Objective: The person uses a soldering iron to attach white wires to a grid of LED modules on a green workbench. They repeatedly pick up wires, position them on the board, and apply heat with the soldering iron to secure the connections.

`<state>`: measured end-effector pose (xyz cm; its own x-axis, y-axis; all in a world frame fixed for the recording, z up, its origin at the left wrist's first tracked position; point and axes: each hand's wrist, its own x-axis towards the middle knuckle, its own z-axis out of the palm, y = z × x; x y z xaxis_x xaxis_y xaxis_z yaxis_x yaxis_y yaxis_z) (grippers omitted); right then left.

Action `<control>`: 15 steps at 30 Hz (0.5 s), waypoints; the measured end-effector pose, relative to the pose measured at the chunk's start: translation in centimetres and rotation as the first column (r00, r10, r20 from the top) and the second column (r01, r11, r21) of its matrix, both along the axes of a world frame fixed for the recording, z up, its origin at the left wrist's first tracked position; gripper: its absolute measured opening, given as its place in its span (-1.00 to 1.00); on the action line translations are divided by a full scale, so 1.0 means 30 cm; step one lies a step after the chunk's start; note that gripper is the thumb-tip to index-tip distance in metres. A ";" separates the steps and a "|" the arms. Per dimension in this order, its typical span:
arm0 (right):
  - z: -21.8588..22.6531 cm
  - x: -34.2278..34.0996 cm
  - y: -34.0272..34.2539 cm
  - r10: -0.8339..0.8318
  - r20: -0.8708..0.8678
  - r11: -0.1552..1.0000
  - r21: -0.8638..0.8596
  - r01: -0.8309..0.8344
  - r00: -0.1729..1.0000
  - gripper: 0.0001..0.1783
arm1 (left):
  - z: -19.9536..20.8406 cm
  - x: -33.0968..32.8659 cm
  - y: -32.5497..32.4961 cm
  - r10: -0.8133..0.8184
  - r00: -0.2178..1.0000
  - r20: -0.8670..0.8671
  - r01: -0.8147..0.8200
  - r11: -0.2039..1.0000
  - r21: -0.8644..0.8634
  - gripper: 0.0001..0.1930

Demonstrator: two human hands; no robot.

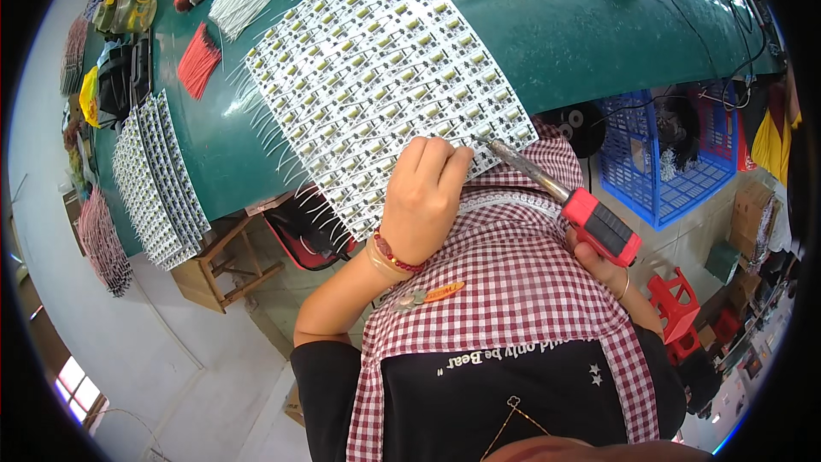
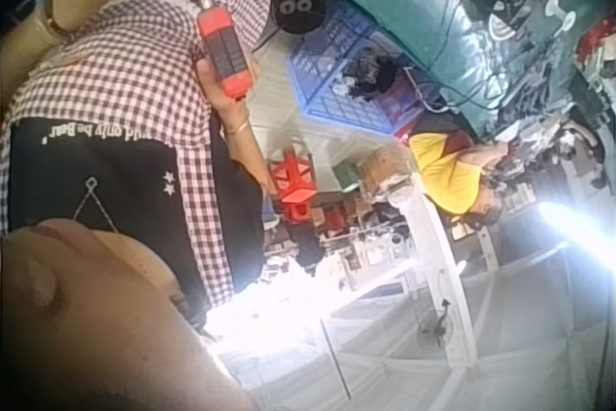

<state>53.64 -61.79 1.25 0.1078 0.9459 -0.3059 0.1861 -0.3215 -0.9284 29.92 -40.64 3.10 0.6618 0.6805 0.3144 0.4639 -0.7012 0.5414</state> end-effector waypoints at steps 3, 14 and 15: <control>0.035 -0.016 0.051 0.021 0.111 0.992 0.120 -0.035 0.994 -0.74 | -0.002 -0.002 -0.006 0.009 1.000 -0.001 -0.009 1.000 0.002 -0.74; -0.037 -0.001 -0.030 -0.045 -0.052 0.996 -0.077 0.041 0.998 -0.75 | -0.005 -0.001 0.008 0.003 1.000 -0.008 -0.003 1.000 0.016 -0.74; -0.032 -0.003 -0.026 -0.049 -0.054 0.996 -0.079 0.045 0.997 -0.75 | -0.006 -0.001 0.008 0.002 1.000 -0.008 -0.002 1.000 0.012 -0.74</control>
<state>53.55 -62.57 0.30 0.1321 0.9132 -0.3855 0.1175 -0.4006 -0.9087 29.87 -40.41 2.91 0.6627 0.6783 0.3173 0.4695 -0.7065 0.5296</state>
